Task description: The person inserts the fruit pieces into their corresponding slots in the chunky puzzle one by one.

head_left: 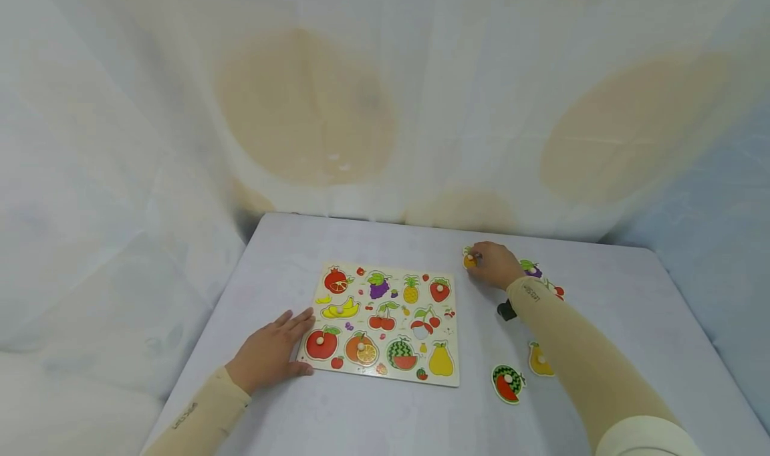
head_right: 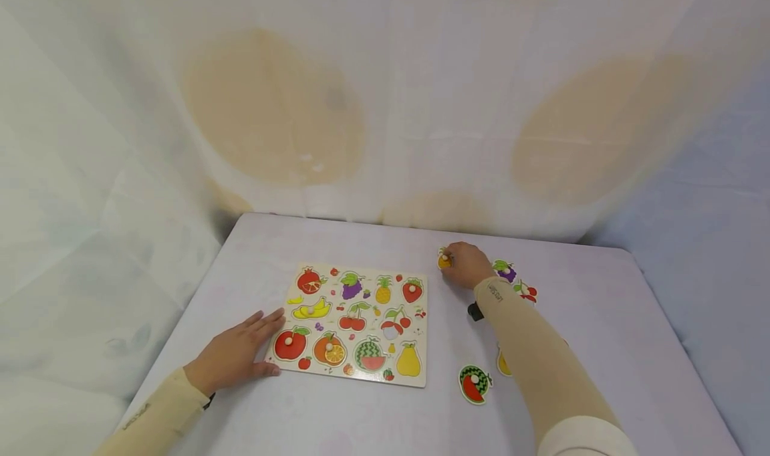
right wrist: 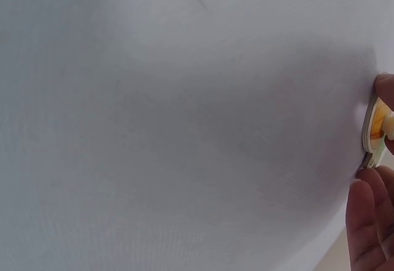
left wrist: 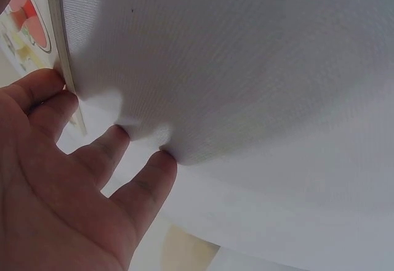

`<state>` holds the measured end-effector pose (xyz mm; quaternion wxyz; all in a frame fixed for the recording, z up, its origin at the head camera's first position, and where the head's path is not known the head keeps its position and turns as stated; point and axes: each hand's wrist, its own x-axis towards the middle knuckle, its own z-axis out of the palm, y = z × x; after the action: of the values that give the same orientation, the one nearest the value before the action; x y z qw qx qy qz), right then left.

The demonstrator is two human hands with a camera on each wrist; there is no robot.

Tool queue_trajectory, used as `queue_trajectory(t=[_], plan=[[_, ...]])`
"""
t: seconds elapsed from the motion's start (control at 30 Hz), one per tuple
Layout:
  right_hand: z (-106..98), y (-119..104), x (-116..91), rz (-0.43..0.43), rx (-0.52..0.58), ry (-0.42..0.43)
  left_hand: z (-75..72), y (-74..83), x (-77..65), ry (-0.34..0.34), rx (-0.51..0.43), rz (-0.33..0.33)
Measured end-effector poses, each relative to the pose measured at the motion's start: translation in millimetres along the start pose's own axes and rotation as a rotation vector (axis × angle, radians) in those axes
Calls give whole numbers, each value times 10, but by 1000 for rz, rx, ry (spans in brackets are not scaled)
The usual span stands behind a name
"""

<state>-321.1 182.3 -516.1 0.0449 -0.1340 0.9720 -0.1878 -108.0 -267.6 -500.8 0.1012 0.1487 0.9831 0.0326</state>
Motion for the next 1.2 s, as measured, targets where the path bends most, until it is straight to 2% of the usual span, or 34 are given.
queue_trajectory(t=[0.57,1.2], plan=[[-19,-15,-49,-56,-23,47,-10,1,-8,6,4,8],[37,74,-5,-75,-48,39,-1,8,-3,-5,-2,-8]])
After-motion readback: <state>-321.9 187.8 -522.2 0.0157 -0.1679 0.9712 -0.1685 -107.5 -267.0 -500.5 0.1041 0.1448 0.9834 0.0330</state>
